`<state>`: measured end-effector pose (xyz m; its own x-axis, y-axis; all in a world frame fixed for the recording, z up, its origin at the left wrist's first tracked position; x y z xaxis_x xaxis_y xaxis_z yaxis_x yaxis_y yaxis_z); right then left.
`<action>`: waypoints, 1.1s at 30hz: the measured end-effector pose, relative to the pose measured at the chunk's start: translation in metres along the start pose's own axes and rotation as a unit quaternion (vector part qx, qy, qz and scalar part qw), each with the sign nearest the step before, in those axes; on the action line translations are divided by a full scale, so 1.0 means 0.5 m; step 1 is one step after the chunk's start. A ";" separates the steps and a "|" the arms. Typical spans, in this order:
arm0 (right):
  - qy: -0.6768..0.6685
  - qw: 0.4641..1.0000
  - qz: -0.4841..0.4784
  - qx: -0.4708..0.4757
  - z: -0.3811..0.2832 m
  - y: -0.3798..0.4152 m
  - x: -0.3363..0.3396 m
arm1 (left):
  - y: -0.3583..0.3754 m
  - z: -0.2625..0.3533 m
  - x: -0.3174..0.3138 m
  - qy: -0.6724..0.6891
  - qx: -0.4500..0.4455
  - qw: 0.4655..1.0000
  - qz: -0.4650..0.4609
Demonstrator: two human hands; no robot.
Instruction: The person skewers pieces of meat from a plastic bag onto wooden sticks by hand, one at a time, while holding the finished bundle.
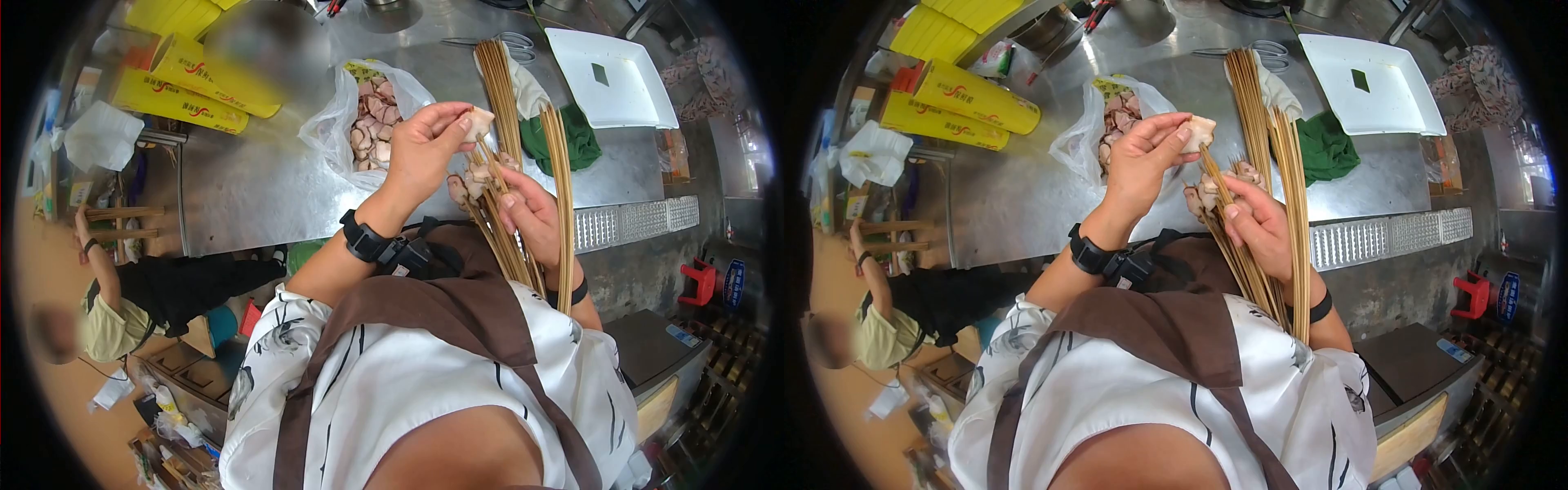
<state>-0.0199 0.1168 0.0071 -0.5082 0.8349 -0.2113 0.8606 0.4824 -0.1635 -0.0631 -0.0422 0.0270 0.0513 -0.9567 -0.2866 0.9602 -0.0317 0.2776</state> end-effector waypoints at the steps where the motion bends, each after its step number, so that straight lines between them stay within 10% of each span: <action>1: -0.003 1.000 0.001 0.003 0.000 0.000 0.000 | -0.001 0.000 0.001 0.001 -0.002 1.000 0.002; 33: -0.035 0.999 -0.025 -0.007 0.000 0.004 0.011 | -0.028 -0.058 -0.008 0.175 0.184 0.960 -0.122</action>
<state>-0.0209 0.1227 0.0057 -0.5511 0.7897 -0.2697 0.8343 0.5269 -0.1620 -0.0686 -0.0293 -0.0024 -0.0113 -0.7548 -0.6558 0.7966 -0.4032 0.4503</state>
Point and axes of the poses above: each hand's wrist, its own y-axis away from the middle knuckle, its own x-axis out of the back of the hand, z = x × y, the point moved 5 cm from there along -y, towards the middle knuckle, and after that the axes turned 14 degrees about x, right-handed, at the moved point
